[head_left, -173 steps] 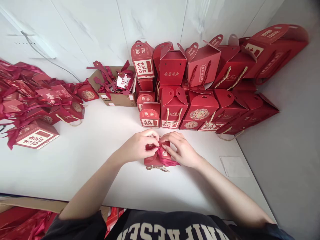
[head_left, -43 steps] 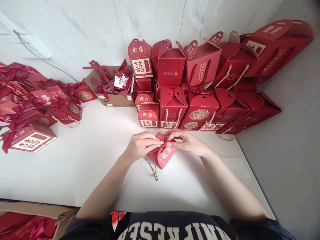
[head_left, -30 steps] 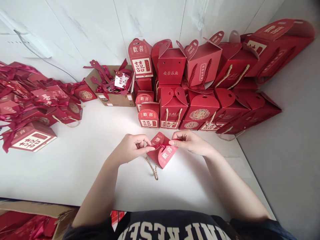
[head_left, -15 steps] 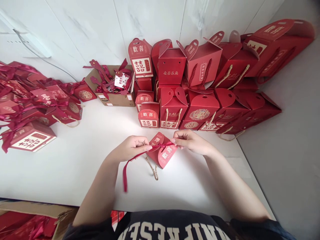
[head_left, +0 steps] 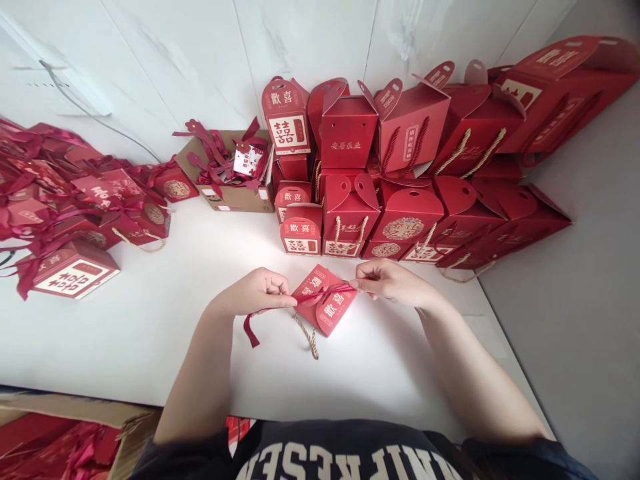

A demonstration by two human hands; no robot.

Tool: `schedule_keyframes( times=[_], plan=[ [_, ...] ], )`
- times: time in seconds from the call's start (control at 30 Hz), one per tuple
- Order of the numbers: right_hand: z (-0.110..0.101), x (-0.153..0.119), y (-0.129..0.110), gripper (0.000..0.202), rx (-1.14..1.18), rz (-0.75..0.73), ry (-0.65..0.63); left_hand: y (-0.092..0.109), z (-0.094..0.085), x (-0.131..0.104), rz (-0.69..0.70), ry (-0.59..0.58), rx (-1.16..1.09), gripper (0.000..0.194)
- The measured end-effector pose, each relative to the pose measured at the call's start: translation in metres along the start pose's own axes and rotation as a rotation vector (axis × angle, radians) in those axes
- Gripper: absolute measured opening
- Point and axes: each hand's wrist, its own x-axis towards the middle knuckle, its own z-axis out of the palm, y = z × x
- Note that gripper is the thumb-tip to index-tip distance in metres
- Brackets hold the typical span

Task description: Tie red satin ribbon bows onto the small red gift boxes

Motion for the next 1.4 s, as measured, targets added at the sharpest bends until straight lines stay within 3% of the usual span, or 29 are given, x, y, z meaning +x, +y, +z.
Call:
schedule_keyframes(
  times=[0.13, 0.23, 0.4, 0.6, 0.7, 0.8, 0.87, 1.03, 1.17, 1.27, 1.4],
  plan=[
    [0.003, -0.005, -0.006, 0.040, 0.034, 0.008, -0.056, 0.004, 0.004, -0.004, -0.027, 0.084, 0.039, 0.044],
    [0.009, -0.005, -0.010, 0.046, -0.006, 0.020, -0.007, 0.006, 0.009, -0.006, -0.033, 0.176, 0.048, 0.048],
    [0.016, -0.002, -0.006, 0.047, -0.212, -0.029, 0.113, 0.006, 0.010, -0.004, -0.049, 0.058, 0.082, 0.047],
    [0.017, -0.005, -0.008, 0.047, -0.377, -0.030, 0.116, 0.001, 0.006, 0.000, 0.042, 0.044, 0.110, 0.048],
    [0.027, -0.005, -0.017, 0.056, -0.570, 0.090, 0.267, 0.000, 0.008, 0.002, 0.013, 0.059, 0.094, 0.048],
    [0.040, -0.005, -0.025, 0.064, -0.728, 0.208, 0.391, 0.000, 0.014, 0.006, 0.070, 0.189, 0.067, 0.042],
    [0.045, -0.006, -0.027, 0.065, -0.771, 0.223, 0.372, 0.001, 0.018, 0.010, 0.108, 0.225, 0.073, 0.043],
    [0.046, -0.009, -0.029, 0.053, -0.768, 0.237, 0.296, 0.001, 0.027, 0.016, 0.081, 0.077, 0.022, 0.046],
    [0.048, -0.006, -0.030, 0.043, -0.793, 0.262, 0.319, 0.000, 0.031, 0.022, 0.090, 0.021, -0.111, 0.045],
    [0.050, -0.004, -0.030, 0.042, -0.794, 0.264, 0.332, 0.000, 0.033, 0.024, 0.114, 0.036, -0.144, 0.044],
    [0.046, -0.005, -0.028, 0.042, -0.735, 0.239, 0.318, 0.001, 0.029, 0.016, 0.098, 0.138, 0.032, 0.050]
  ],
)
